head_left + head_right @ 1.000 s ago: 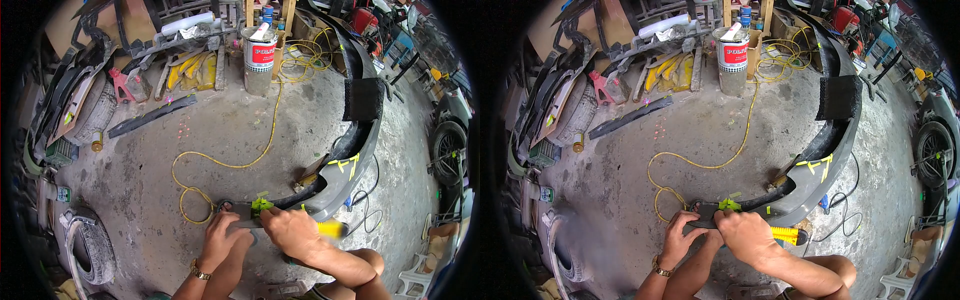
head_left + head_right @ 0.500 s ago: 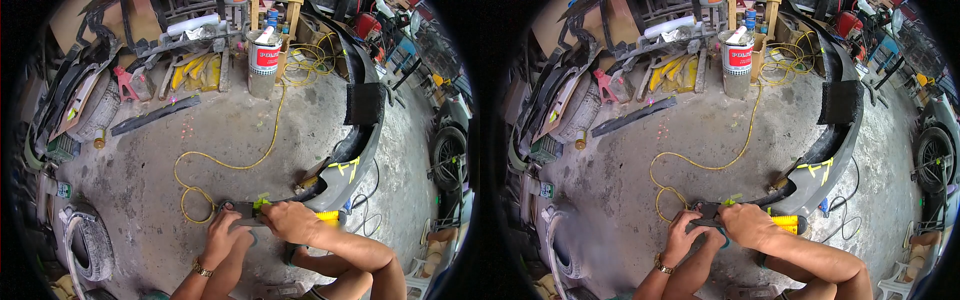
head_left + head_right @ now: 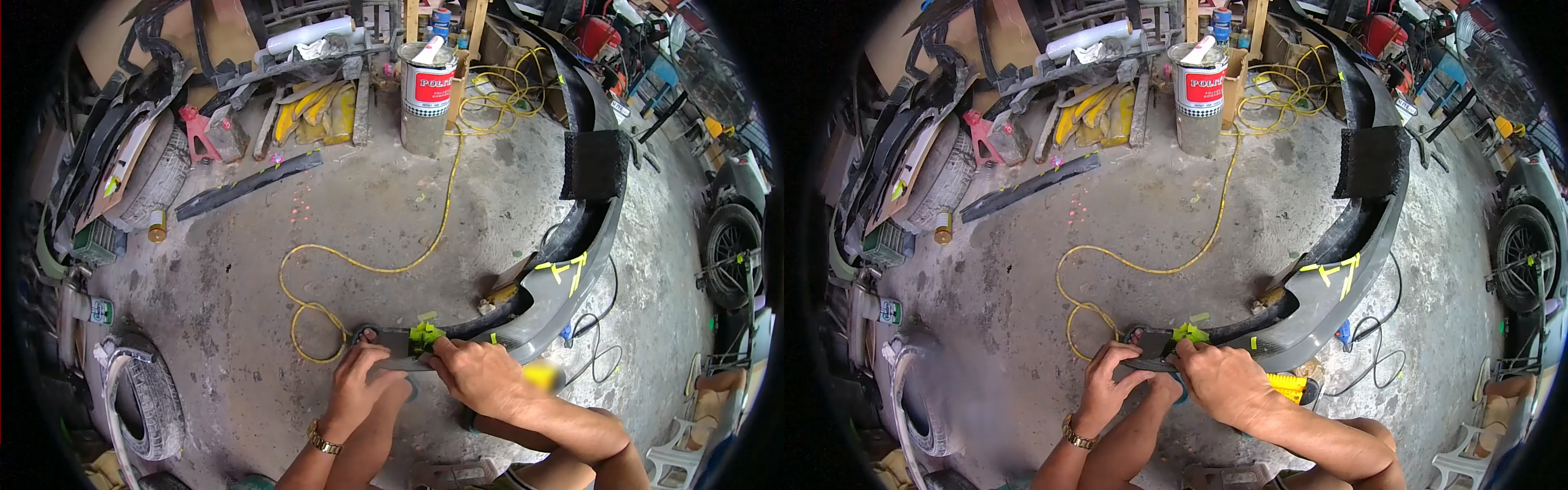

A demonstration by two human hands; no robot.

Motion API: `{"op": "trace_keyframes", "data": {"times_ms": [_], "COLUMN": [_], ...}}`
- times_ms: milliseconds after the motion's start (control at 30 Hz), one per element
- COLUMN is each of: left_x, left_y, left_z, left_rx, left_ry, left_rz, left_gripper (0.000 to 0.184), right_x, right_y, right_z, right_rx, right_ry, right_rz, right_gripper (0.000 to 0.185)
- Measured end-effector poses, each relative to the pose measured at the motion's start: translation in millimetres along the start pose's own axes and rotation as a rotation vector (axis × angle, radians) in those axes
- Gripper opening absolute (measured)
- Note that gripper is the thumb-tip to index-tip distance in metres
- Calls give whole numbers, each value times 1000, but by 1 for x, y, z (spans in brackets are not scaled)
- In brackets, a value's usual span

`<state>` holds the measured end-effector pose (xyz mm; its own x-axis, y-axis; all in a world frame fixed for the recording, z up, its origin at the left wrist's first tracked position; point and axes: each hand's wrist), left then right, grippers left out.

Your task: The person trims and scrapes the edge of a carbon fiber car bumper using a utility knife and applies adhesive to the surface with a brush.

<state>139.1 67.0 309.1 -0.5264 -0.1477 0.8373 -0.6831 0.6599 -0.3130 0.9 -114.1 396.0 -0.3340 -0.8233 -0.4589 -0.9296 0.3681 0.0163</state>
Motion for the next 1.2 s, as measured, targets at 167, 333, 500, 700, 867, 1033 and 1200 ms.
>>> {"op": "trace_keyframes", "data": {"times_ms": [167, 333, 500, 700, 867, 1033, 1200], "left_x": [-1, 0, -1, 1, 1, 1, 3], "left_y": [0, 0, 0, 1, 1, 0, 0], "left_z": [0, 0, -1, 0, 0, 0, -1], "left_rx": [-1, -13, -23, -9, -8, -10, -10], "left_ry": [-3, 23, 17, 36, 29, 21, 19], "left_rz": [4, -47, -70, -65, -74, -63, -70], "left_gripper": [37, 38, 39, 38, 37, 37, 37], "right_x": [-3, -2, 1, -4, 0, -4, -10], "right_y": [-3, -5, -5, -9, -6, -13, -15], "right_z": [-4, -1, 4, -5, 3, -9, -9], "right_rx": [-37, -61, 15, -63, 35, -102, -133], "right_ry": [5, 15, 20, 32, 16, 52, 172], "right_rz": [18, -3, -20, 0, -13, -24, -79], "right_gripper": [26, 26, 32, 28, 33, 31, 21]}}
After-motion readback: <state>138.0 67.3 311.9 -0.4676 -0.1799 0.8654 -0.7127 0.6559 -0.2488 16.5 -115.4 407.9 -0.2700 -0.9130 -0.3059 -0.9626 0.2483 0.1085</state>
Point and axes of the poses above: each hand's wrist, its own y-axis away from the middle knuckle, its own z-axis out of the palm, x = y × z, and after that the axes turned 13 degrees about x, right-handed
